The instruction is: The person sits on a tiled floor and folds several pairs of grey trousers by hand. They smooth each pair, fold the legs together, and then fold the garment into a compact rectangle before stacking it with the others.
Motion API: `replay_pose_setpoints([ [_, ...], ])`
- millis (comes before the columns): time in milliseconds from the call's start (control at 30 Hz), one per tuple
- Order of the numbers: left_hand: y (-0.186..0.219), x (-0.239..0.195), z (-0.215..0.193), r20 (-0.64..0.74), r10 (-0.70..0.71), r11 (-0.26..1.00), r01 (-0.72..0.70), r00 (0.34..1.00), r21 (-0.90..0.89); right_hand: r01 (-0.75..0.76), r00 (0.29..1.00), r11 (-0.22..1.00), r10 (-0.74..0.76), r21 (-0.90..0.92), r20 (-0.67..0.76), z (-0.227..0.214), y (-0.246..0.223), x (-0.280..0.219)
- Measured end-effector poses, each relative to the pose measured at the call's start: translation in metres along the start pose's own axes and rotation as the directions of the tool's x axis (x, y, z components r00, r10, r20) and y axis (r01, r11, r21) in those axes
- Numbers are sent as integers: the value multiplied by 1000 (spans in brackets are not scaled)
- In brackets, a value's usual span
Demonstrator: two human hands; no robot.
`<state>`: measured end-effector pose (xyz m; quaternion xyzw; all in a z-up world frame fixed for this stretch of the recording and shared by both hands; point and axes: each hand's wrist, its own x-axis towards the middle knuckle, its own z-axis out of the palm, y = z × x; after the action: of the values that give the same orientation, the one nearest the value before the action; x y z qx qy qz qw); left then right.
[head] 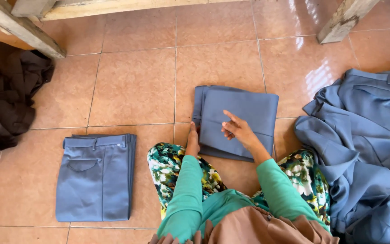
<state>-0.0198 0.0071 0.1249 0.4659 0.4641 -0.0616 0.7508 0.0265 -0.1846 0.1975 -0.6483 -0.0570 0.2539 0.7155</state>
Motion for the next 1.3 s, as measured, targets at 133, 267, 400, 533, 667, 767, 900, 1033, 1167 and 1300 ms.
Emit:
replay_pose_setpoints([
  [133,-51,76,-49,49,78,951,-89,996,297,-47,977,871,-63,-489,-205,-62,113,18],
  [267,-80,154,-46,-29,418,840,-374,908,392,-171,919,451,-249,-876,-307,-70,117,-28],
  [400,-50,81,-57,-128,456,725,-284,881,627,-143,989,355,24,-924,-144,-58,116,-62],
  [533,-22,21,-48,-69,361,546,-151,930,824,-121,989,196,109,-973,-101,-53,124,-72],
  [667,-14,16,-36,5,310,281,-97,951,955,-135,982,178,155,-975,-107,-68,126,-70],
  [767,-33,59,-46,-12,280,428,-113,960,897,-143,982,115,140,-983,-126,-76,124,-72],
  [900,-58,94,-55,-38,245,663,-138,969,736,-157,983,125,117,-980,-143,-80,120,-75],
  [1033,-52,39,-39,-16,124,871,-101,992,481,-172,980,116,116,-978,-159,-83,121,-76],
  [1167,-69,47,-54,154,-97,988,114,983,-107,-156,983,84,112,-984,-146,-81,124,-77],
  [1300,-79,54,-57,140,-90,990,104,986,-100,-147,983,59,116,-987,-139,-79,119,-81],
])
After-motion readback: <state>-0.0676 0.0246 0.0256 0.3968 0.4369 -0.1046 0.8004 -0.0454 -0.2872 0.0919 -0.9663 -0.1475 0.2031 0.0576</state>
